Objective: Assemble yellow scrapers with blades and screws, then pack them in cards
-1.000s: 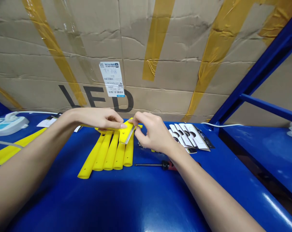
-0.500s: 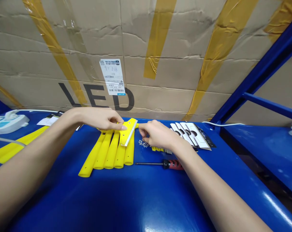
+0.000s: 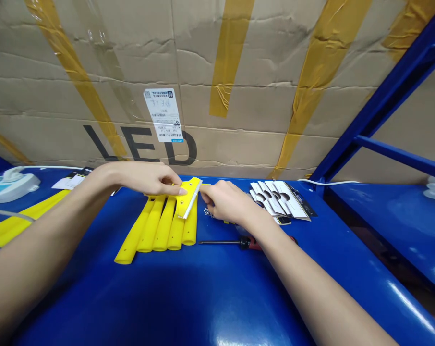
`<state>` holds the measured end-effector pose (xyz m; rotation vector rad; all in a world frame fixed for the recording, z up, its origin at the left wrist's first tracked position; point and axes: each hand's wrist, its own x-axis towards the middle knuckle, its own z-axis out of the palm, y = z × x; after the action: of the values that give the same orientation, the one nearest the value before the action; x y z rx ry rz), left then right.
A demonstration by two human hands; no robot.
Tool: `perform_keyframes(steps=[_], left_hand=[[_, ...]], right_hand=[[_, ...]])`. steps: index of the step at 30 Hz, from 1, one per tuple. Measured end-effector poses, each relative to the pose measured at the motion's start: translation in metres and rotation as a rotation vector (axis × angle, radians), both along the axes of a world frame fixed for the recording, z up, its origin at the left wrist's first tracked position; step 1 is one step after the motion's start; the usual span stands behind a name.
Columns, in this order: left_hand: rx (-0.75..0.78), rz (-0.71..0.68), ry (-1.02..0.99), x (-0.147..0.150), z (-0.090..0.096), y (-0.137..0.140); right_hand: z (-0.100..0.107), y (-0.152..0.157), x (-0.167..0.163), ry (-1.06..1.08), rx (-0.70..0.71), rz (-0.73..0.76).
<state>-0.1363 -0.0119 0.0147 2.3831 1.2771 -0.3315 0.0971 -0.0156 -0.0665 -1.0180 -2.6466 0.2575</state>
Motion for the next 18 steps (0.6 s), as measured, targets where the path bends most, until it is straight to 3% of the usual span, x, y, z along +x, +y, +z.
perform_keyframes(steps=[6,12,18], left_hand=[[0.014,0.009,0.037,-0.002,-0.002,0.002],[0.013,-0.007,0.001,-0.002,-0.003,0.003],[-0.001,-0.01,-0.061,-0.002,-0.005,0.004]], right_hand=[[0.011,0.002,0.006,0.072,0.01,-0.012],[0.037,-0.01,0.006,0.324,0.069,0.035],[0.03,-0.018,-0.01,0.24,0.273,0.19]])
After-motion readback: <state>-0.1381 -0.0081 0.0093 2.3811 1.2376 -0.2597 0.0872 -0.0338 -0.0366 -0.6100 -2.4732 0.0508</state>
